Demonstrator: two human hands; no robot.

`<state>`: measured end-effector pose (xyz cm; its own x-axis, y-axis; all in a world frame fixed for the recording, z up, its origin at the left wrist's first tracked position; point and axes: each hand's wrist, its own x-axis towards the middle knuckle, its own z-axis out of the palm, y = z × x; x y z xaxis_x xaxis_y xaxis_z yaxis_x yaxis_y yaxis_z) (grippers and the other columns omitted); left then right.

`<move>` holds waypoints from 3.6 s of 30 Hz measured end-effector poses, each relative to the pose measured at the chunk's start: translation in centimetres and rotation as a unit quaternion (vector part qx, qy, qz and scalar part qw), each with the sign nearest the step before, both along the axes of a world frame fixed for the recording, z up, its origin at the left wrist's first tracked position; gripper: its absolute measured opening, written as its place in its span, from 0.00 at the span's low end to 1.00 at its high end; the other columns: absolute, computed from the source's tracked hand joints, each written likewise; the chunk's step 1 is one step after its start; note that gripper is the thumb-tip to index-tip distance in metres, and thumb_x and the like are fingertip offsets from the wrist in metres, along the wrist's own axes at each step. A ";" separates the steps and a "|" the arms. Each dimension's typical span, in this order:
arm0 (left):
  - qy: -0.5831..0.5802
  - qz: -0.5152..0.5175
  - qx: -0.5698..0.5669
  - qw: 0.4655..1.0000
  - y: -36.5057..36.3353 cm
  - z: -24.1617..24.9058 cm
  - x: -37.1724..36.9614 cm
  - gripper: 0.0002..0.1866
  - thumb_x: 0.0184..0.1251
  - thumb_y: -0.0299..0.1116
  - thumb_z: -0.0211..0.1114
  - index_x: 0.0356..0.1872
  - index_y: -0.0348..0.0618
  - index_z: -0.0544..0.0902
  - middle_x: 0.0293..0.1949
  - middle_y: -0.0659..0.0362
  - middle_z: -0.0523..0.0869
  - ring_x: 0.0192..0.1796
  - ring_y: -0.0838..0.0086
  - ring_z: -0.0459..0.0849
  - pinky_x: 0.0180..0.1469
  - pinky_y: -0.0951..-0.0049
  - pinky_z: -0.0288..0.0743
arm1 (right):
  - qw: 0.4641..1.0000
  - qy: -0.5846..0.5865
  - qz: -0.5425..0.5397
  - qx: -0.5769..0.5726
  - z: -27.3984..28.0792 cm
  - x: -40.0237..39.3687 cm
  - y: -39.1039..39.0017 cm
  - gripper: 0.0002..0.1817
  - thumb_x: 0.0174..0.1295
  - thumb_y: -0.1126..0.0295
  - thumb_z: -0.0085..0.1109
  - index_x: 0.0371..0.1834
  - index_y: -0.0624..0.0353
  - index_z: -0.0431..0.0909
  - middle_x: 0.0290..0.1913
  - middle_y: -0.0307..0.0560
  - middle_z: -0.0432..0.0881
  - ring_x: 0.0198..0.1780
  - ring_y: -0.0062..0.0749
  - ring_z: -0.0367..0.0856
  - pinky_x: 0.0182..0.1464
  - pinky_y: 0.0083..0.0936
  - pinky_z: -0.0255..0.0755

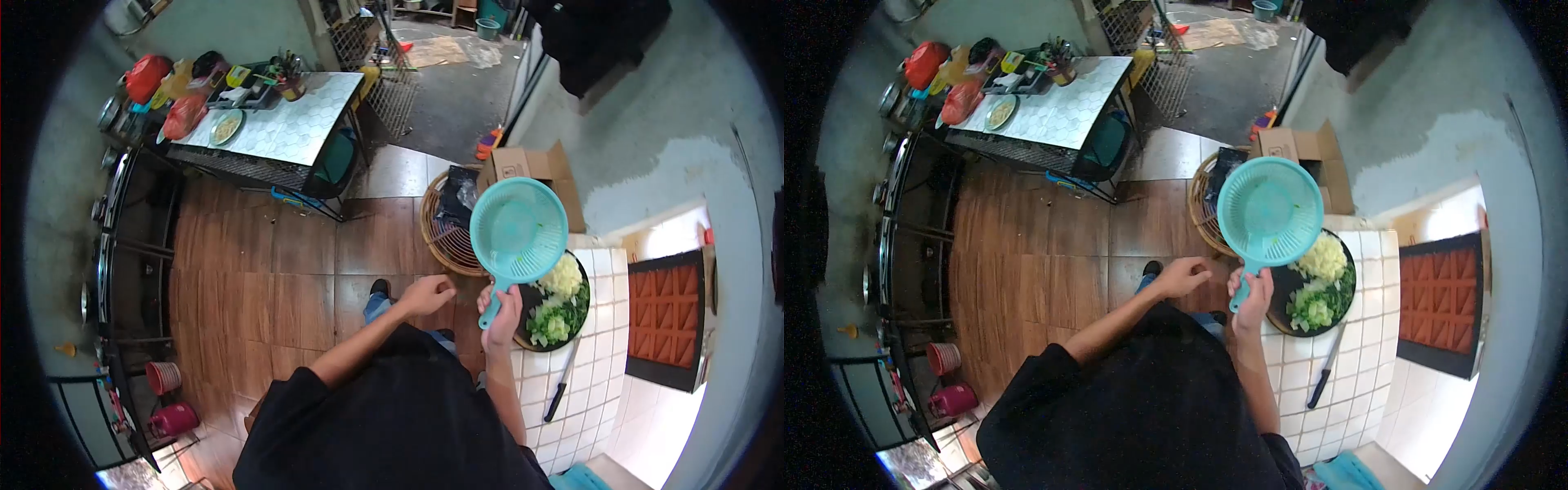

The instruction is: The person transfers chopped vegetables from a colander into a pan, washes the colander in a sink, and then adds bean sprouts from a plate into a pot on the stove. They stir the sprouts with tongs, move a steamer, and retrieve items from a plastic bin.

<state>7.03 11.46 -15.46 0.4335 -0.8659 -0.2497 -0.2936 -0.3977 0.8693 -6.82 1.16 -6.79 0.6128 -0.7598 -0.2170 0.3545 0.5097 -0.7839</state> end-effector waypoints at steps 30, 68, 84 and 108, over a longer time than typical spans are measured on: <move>0.221 0.129 -0.077 0.964 -8.4 4.2 49.9 0.12 0.72 0.35 0.58 0.46 0.36 0.79 0.34 0.59 0.83 0.39 0.78 0.81 0.40 0.78 0.75 | 0.992 0.105 -0.038 -0.057 -5.7 45.3 -20.0 0.10 0.65 0.76 0.55 0.49 0.63 0.72 0.36 0.42 0.79 0.34 0.26 0.80 0.36 0.23 0.75; 0.193 0.122 -0.119 0.966 -87.7 9.8 122.7 0.14 0.71 0.35 0.58 0.49 0.34 0.78 0.34 0.57 0.84 0.36 0.78 0.80 0.39 0.76 0.74 | 0.993 0.088 -0.014 -0.081 -4.2 114.6 -96.9 0.17 0.64 0.80 0.46 0.56 0.63 0.64 0.48 0.56 0.82 0.35 0.24 0.76 0.41 0.20 0.70; 0.184 0.404 -0.067 0.893 -105.3 1.0 149.0 0.15 0.72 0.38 0.59 0.48 0.37 0.79 0.33 0.57 0.85 0.30 0.79 0.80 0.30 0.79 0.72 | 0.977 0.147 0.153 -0.028 -8.2 153.0 -131.0 0.22 0.60 0.79 0.58 0.58 0.70 0.68 0.44 0.49 0.81 0.40 0.36 0.85 0.42 0.29 0.80; 0.152 0.358 0.004 0.921 -128.3 3.1 194.8 0.15 0.71 0.41 0.60 0.47 0.38 0.79 0.32 0.60 0.84 0.32 0.80 0.78 0.33 0.79 0.68 | 0.951 0.297 0.081 0.015 -21.1 197.6 -151.3 0.13 0.60 0.72 0.64 0.48 0.60 0.81 0.34 0.36 0.84 0.28 0.18 0.78 0.29 0.19 0.71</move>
